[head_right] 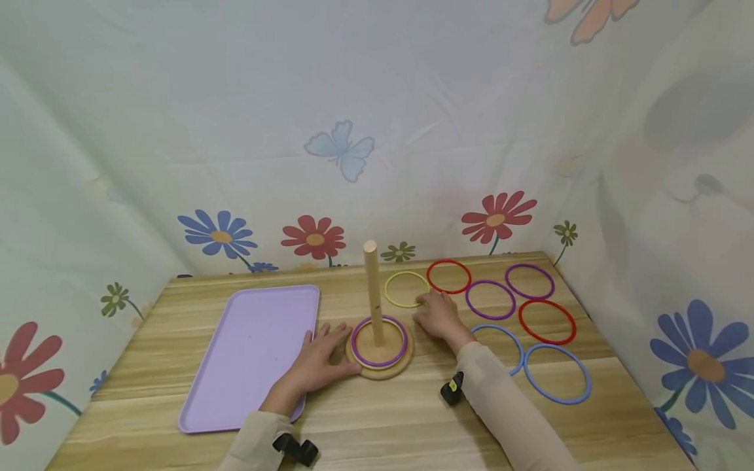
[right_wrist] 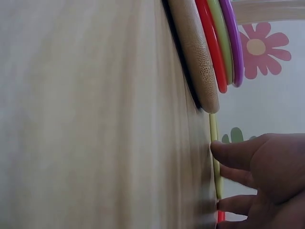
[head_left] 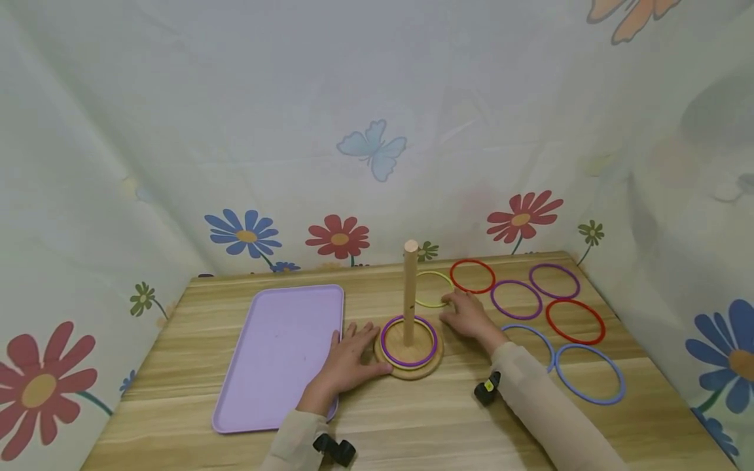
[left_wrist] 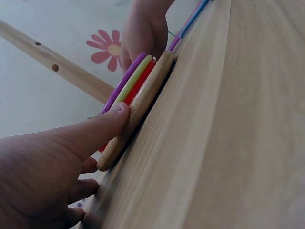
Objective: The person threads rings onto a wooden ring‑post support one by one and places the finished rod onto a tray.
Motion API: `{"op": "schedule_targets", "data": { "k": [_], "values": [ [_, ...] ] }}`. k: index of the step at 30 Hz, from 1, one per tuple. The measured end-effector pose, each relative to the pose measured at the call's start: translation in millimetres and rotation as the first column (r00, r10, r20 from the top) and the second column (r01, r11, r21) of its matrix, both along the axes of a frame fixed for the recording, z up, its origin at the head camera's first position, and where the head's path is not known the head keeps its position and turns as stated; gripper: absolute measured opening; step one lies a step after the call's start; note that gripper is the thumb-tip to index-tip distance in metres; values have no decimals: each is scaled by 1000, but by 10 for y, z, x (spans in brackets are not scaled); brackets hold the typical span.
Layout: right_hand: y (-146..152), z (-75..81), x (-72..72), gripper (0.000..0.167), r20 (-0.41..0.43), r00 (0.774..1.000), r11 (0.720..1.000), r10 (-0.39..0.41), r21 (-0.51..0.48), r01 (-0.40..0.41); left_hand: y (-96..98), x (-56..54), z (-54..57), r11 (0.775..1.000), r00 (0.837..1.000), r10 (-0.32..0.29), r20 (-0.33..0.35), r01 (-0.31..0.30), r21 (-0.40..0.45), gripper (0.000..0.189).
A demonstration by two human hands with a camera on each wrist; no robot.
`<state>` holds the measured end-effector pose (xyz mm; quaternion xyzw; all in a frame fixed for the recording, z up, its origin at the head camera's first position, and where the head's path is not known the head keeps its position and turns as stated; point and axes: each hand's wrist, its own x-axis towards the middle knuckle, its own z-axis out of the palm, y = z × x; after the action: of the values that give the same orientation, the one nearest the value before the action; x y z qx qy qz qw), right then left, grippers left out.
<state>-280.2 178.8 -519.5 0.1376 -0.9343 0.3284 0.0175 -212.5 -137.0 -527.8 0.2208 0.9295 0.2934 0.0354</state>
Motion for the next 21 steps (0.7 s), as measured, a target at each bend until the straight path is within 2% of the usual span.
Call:
{"op": "schedule_targets", "data": {
  "k": [3, 7, 13, 21],
  "values": [
    [0, 1, 3, 39, -39, 999, 999, -32, -5, 31, -2, -2, 1, 1000, 1000, 1, 2, -1, 5, 92],
    [9, -5, 24, 35, -48, 996, 997, -81, -21, 80, -6, -1, 2, 1000, 1000, 0, 7, 0, 9, 92],
    [1, -36, 48, 25, -11, 989, 988, -145, -62, 144, -8, -11, -3, 1000, 1000, -4, -3, 4, 4, 92],
    [-19, -88, 75, 22, 16, 986, 981, -165, -101, 166, -5, 3, -2, 1000, 1000, 0, 9, 0, 11, 92]
  ]
}}
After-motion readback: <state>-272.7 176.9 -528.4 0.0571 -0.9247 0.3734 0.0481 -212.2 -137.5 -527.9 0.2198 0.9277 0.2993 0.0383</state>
